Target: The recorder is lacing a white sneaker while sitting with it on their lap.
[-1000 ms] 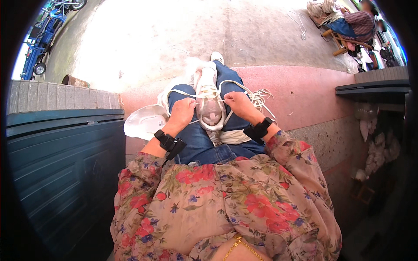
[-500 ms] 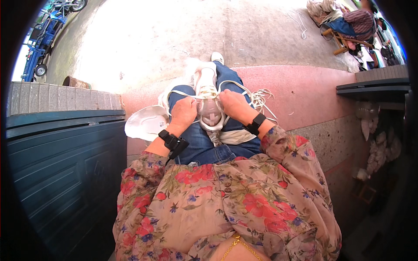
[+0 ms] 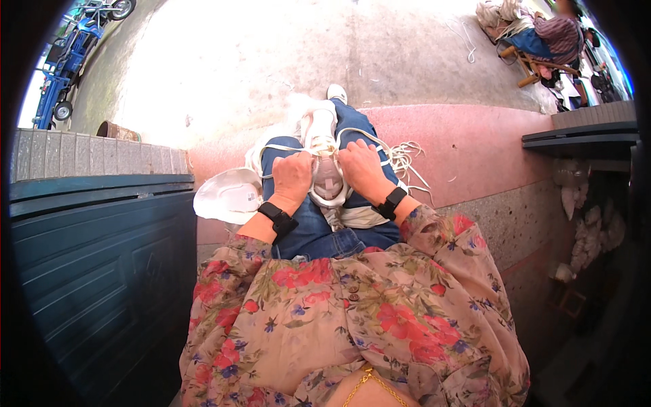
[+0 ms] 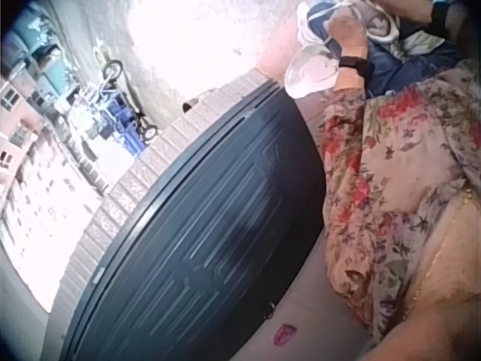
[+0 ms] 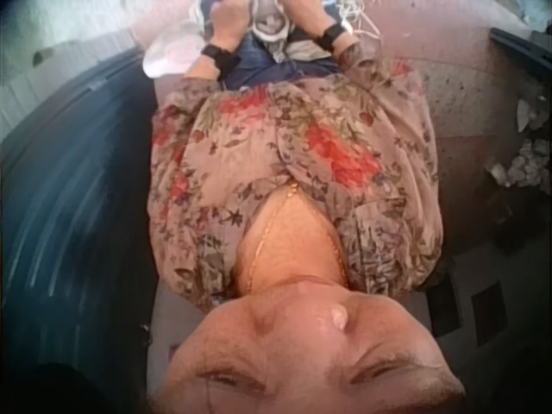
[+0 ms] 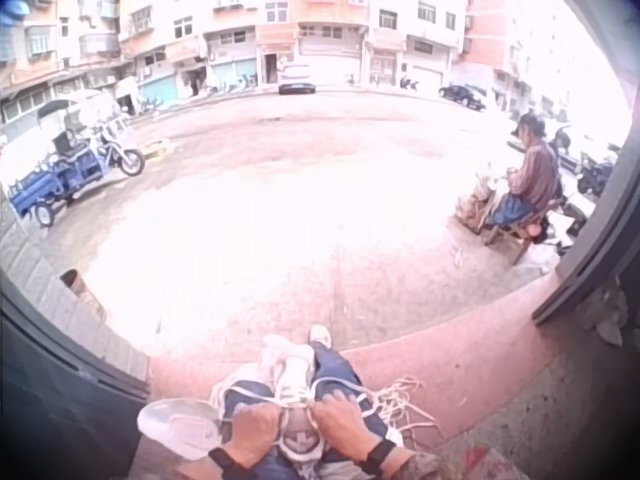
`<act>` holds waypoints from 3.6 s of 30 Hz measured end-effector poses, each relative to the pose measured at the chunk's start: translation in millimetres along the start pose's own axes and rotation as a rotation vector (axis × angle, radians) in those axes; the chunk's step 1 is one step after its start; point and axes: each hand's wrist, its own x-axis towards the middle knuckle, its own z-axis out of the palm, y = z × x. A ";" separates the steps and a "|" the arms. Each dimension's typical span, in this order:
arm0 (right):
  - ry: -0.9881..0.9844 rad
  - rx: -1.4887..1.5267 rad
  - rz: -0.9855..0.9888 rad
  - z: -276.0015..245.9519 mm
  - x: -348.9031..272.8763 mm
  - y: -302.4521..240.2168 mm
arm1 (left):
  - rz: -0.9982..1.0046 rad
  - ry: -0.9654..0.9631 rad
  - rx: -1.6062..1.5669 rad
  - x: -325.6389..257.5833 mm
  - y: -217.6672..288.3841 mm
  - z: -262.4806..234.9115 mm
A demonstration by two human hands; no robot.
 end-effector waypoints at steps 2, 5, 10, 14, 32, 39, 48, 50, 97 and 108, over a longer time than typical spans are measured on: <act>0.028 0.041 0.072 -9.9 -3.8 -5.9 | -0.010 0.071 0.033 -1.0 4.6 -2.7; 0.015 -0.010 0.079 -12.0 -5.5 -3.5 | 0.039 0.108 0.118 -5.8 15.2 -14.8; -0.033 0.002 0.153 -5.9 -9.3 4.7 | 0.001 -0.028 0.316 -14.9 17.6 -10.8; 0.035 0.141 0.155 -2.2 -14.5 12.0 | -0.086 -0.022 0.067 -8.8 17.3 -16.6; 0.057 0.108 -0.022 4.3 -8.7 2.8 | -0.663 -0.961 -0.913 123.2 27.7 10.7; 0.026 -0.089 -0.167 -4.7 8.0 3.5 | -0.585 -0.713 -1.045 124.6 16.0 -14.4; 0.843 0.230 -0.267 -149.1 33.7 3.6 | -0.391 -0.754 -0.999 120.9 32.4 -15.0; 1.014 0.311 -0.228 -186.5 40.1 4.4 | -0.006 -0.627 -0.789 113.6 43.9 -5.9; -0.478 0.363 0.019 0.4 25.9 -19.7 | -0.069 -0.087 0.105 0.3 -10.3 -21.5; -0.321 2.023 0.353 -179.1 5.3 5.6 | -0.448 -0.006 -0.554 0.4 -3.8 -15.6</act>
